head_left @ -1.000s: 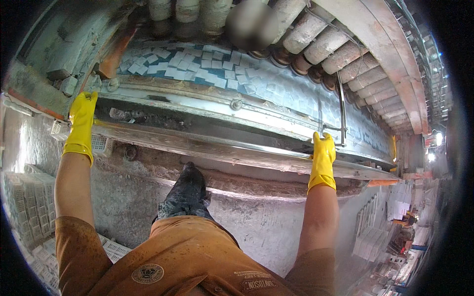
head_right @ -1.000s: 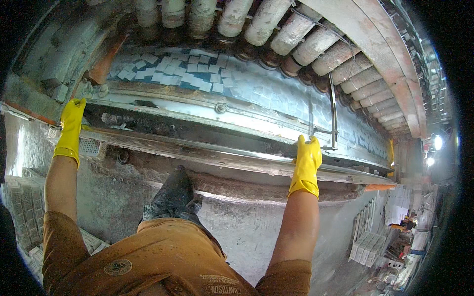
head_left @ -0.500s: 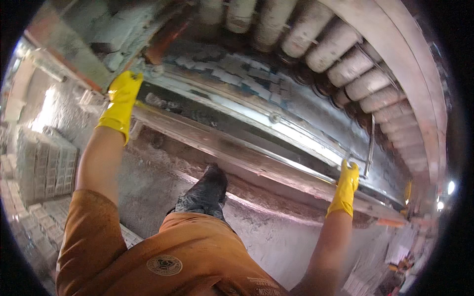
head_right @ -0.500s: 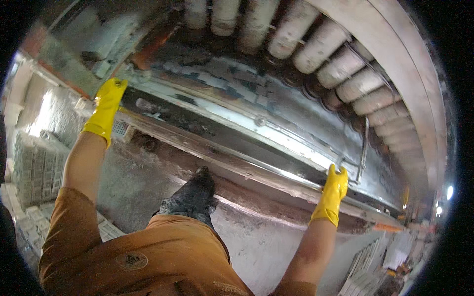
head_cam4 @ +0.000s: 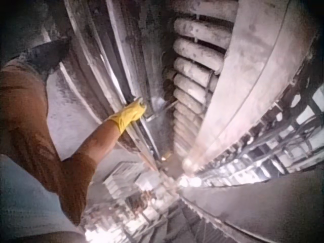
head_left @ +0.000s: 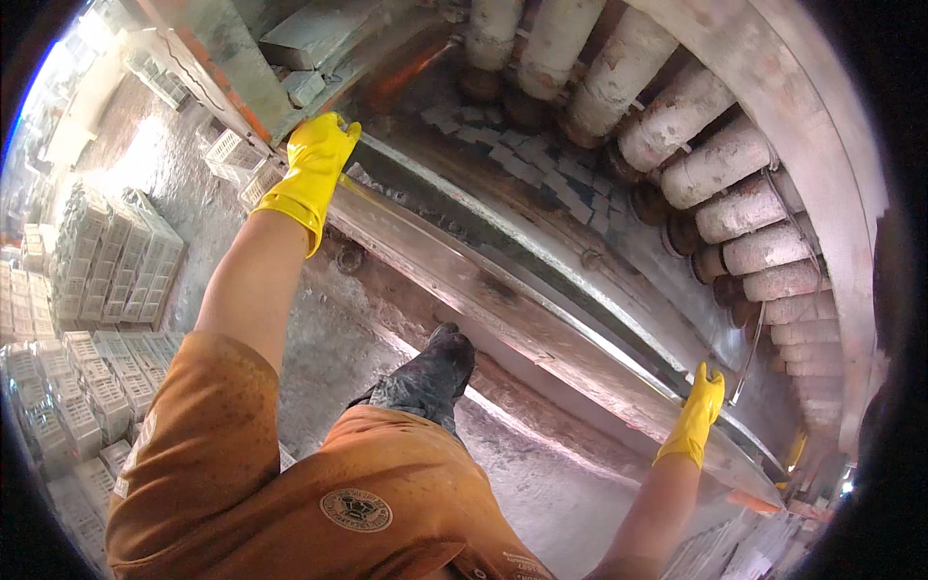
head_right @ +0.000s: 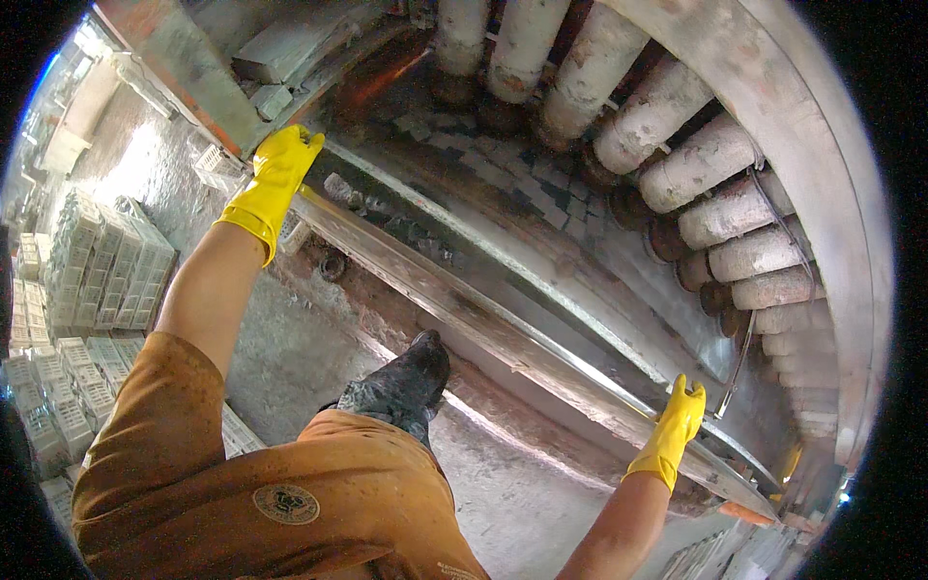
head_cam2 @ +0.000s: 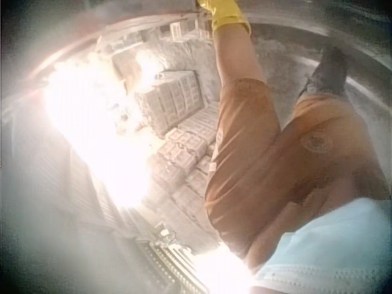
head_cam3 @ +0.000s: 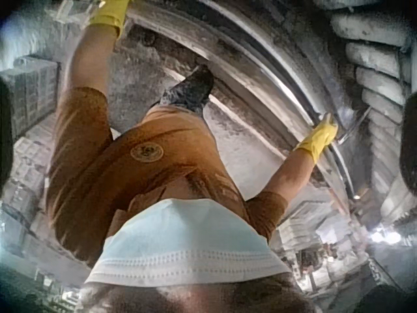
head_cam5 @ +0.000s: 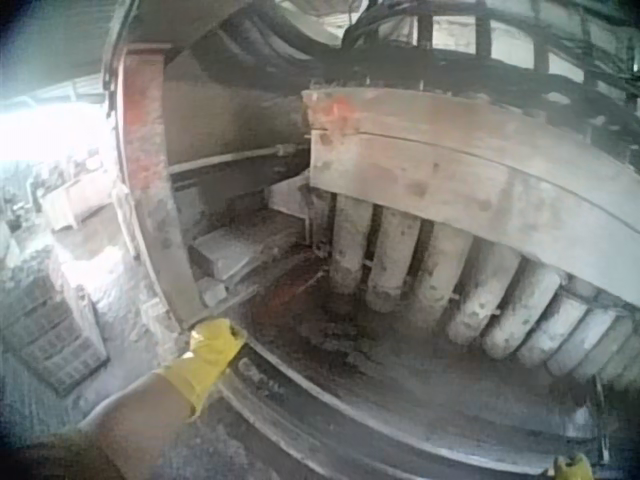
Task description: The person operates a conveyor belt system, repeatedly opening and closing a metal gate to allow small white rectangular tiles to move along the rollers. They also use a metal tool to adjust or clear items in a nearby basket.
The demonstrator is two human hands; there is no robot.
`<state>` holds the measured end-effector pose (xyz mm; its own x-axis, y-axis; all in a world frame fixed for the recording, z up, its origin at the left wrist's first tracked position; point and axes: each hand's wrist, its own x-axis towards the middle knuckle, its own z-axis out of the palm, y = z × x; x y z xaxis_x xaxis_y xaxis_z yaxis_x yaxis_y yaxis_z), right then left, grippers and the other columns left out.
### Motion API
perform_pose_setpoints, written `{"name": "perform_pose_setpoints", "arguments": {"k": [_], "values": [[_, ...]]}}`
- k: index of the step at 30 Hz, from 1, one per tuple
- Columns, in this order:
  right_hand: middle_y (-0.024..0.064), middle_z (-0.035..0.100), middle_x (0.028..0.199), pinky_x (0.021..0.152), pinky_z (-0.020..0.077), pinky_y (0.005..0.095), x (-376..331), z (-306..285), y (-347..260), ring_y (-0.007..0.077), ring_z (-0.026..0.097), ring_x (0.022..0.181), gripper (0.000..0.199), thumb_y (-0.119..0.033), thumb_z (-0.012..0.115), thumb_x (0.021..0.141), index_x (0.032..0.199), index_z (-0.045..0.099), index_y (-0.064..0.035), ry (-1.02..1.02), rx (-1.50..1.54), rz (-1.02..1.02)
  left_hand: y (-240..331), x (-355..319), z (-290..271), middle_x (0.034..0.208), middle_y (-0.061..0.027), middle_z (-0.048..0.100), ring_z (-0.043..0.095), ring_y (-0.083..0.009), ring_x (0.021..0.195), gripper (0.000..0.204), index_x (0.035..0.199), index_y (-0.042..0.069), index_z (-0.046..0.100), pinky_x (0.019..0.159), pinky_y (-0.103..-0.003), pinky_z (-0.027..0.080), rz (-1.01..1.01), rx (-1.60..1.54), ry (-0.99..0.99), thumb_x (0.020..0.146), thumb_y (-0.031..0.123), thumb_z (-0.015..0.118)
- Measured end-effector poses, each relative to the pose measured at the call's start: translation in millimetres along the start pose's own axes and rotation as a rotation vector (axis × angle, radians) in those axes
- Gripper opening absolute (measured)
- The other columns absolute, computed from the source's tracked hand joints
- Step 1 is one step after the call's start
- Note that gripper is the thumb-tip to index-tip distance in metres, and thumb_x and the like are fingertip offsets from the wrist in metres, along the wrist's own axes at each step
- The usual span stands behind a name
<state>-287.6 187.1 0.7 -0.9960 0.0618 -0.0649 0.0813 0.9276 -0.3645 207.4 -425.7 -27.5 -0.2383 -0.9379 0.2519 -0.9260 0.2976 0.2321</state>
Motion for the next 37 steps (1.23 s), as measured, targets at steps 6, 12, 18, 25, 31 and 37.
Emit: {"name": "perform_pose_setpoints", "arguments": {"k": [6,12,18,25,31,37], "values": [[0.0143,0.072,0.119,0.048,0.0566,0.0392,19.8,1.9,22.4,0.0281,0.072,0.070,0.064,-0.051,0.068,0.094,0.143,0.058,-0.0116,0.027,0.030,-0.070,0.1,9.9,0.9,0.109,-0.0150,0.076,0.070,-0.0372,0.104,0.050,0.113,0.012,0.075,0.090,-0.047,0.054,-0.007,-0.017,-0.022,0.090,0.056,0.067],[0.0119,0.071,0.097,0.047,0.0556,0.0382,-6.4,3.2,-11.8,0.0250,0.067,0.066,0.041,-0.043,0.068,0.097,0.119,0.066,-0.0079,-0.003,0.089,-0.098,-6.5,8.2,-18.2,0.118,-0.0147,0.074,0.068,-0.0380,0.112,0.052,0.117,0.009,0.074,0.097,-0.048,0.053,-0.061,0.010,-0.107,0.092,0.054,0.064],[0.0091,0.066,0.084,0.047,0.0545,0.0396,18.8,5.6,19.4,0.0226,0.062,0.062,0.030,-0.037,0.066,0.099,0.101,0.065,-0.0076,0.078,0.163,-0.121,3.5,19.1,-9.5,0.119,-0.0160,0.073,0.067,-0.0388,0.113,0.052,0.117,0.011,0.074,0.097,-0.049,0.053,-0.030,-0.004,-0.086,0.091,0.054,0.063],[0.0121,0.069,0.087,0.047,0.0547,0.0389,-1.1,-3.3,-25.9,0.0249,0.065,0.066,0.029,-0.036,0.064,0.098,0.100,0.068,-0.0066,0.037,0.127,-0.067,4.6,28.5,-13.4,0.113,-0.0173,0.074,0.068,-0.0399,0.107,0.050,0.113,0.010,0.074,0.091,-0.050,0.053,-0.029,0.020,-0.071,0.092,0.054,0.064],[0.0162,0.072,0.099,0.070,0.0563,0.0424,5.3,-11.3,-58.9,0.0297,0.068,0.081,0.040,-0.040,0.062,0.097,0.100,0.070,-0.0002,-0.006,-0.028,-0.068,26.5,43.4,-16.8,0.116,-0.0196,0.073,0.067,-0.0420,0.110,0.056,0.116,0.009,0.074,0.095,-0.051,0.052,-0.052,0.090,-0.077,0.092,0.059,0.061],[0.0192,0.073,0.111,0.088,0.0531,0.0430,67.0,11.3,-24.0,0.0350,0.069,0.097,0.045,-0.041,0.061,0.098,0.115,0.071,-0.0006,0.050,0.059,-0.165,45.2,65.4,-7.6,0.124,-0.0245,0.070,0.065,-0.0405,0.118,0.065,0.127,0.010,0.071,0.101,-0.051,0.050,-0.067,0.041,-0.160,0.092,0.063,0.060]]}}
